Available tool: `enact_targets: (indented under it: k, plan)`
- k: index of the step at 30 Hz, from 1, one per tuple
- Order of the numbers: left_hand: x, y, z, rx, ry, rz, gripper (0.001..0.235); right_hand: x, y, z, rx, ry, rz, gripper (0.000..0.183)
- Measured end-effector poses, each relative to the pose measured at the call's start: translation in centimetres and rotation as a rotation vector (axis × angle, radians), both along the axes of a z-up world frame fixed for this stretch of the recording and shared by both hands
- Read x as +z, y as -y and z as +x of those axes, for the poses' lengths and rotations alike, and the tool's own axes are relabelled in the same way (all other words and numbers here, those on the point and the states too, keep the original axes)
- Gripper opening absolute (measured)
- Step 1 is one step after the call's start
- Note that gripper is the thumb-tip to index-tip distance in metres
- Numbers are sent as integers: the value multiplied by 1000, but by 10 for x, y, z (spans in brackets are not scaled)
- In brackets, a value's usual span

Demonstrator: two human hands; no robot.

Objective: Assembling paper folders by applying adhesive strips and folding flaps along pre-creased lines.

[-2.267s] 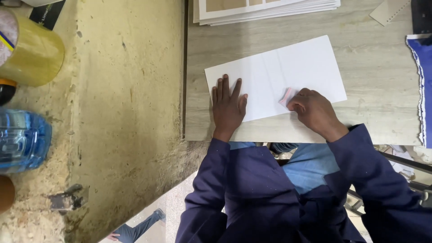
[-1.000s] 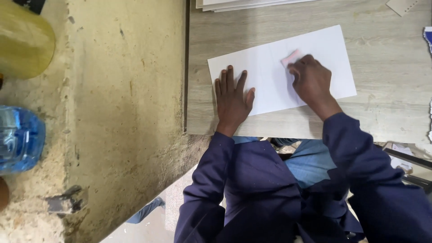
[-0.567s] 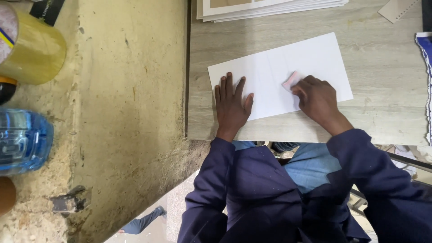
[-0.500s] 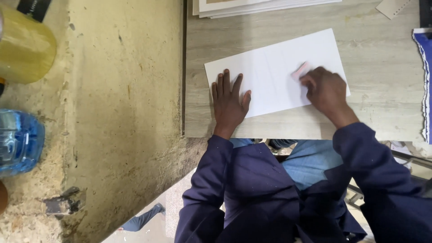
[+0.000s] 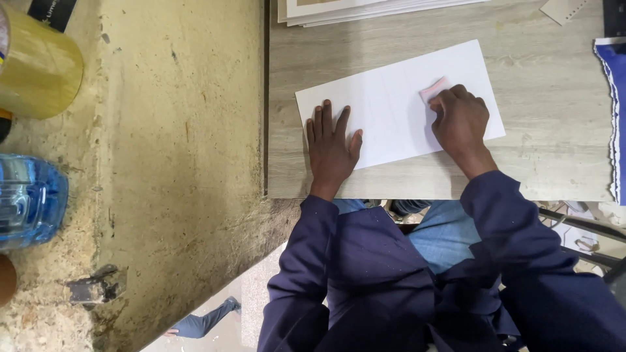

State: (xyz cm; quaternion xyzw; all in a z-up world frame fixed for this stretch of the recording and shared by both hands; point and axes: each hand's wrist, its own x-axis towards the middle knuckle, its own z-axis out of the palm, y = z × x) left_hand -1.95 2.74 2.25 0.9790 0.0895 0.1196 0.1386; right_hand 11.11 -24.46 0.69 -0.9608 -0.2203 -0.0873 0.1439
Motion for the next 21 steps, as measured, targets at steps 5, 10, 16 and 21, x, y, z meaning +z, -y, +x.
enact_targets:
  k: [5,10,16,21]
  plan:
    - [-1,-2,2,0,9,4,61,27,-10,-24,96,-80,37,10]
    - [-5,0,-3,9,13,-2,61,12,-3,-24,42,-34,2,11]
    - [-6,0,0,-6,19,-10,61,10,0,-30,93,-51,23,8]
    - [0,-1,-1,-1,-30,-55,51,20,-42,-66,223,-197,146,17]
